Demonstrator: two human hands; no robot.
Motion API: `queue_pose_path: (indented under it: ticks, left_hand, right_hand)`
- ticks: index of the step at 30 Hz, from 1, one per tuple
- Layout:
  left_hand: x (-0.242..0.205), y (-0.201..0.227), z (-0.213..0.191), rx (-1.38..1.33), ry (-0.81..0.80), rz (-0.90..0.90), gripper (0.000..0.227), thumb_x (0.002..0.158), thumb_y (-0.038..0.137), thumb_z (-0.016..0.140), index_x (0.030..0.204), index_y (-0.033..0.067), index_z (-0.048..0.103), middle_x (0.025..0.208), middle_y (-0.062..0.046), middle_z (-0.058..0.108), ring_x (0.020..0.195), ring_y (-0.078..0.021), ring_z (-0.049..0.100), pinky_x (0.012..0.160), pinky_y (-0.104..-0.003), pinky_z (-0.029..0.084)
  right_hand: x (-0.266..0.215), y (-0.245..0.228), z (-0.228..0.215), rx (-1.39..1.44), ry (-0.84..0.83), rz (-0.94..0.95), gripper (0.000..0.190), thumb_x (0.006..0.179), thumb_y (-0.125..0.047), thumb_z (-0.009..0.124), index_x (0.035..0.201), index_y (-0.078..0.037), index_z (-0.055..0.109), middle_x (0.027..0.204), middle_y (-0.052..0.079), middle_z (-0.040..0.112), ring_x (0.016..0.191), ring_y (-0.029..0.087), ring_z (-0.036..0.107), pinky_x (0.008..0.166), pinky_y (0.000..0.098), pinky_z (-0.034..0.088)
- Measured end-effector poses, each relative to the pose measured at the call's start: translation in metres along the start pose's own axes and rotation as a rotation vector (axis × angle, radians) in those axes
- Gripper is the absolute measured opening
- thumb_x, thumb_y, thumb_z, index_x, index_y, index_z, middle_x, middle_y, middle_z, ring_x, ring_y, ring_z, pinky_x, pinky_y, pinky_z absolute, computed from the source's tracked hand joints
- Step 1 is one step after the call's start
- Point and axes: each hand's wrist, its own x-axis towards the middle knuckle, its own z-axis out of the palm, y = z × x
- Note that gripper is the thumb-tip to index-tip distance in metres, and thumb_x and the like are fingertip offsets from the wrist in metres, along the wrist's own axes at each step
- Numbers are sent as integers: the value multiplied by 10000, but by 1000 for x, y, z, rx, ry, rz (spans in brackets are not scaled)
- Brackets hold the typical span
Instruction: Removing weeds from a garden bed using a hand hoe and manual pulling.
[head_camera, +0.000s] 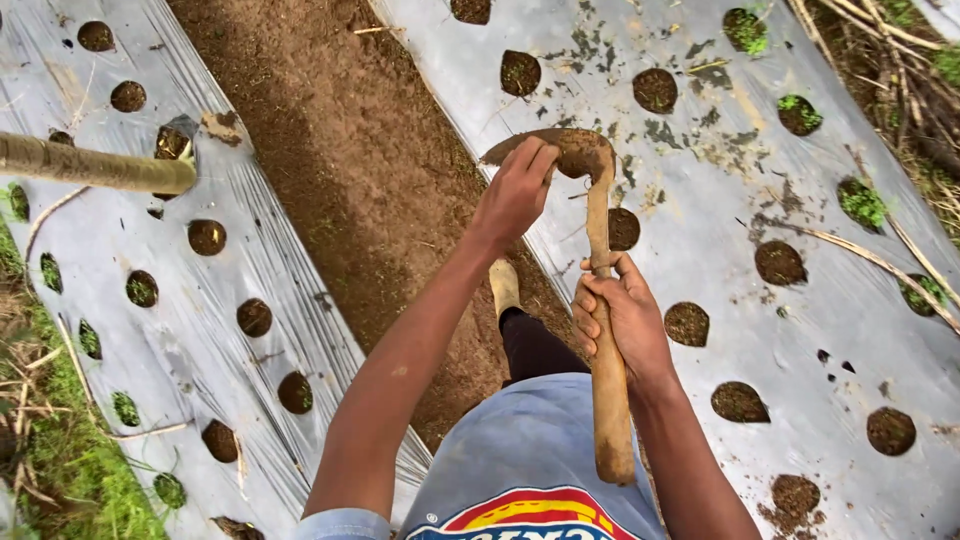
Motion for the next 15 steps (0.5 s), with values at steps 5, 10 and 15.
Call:
queue_pose_path:
  ticks: [5, 10, 15]
  left_hand:
    - [63, -85, -30, -87, -52, -75, 162, 1025, 99, 559, 1183, 106, 527, 1042, -59, 475, 941, -344, 643, 771, -464, 601]
    - [122, -139, -86, -359, -90, -400, 131, 1026, 11, 526, 1118, 100, 555, 1055, -79, 513, 927, -288, 655, 768, -409, 638]
    - [155, -208, -129, -511, 270, -807, 105, 1048, 66, 504, 1137, 100, 548, 1024, -54, 519, 894, -179, 589, 725, -386, 556]
  right_hand:
    - [93, -12, 53, -9, 36, 43, 141, 988, -1, 470, 1128, -14, 458, 639, 51, 410, 368, 142, 455, 244, 296, 405]
    - [159, -33, 103, -61, 15, 77, 132, 999, 4, 452, 1131, -6, 455, 650, 49, 419, 382, 139, 471, 258, 285, 422]
    - [217, -41, 139, -111, -18, 80, 138, 1003, 3, 460, 1141, 2, 455, 642, 64, 427, 378, 153, 470, 264, 306, 436]
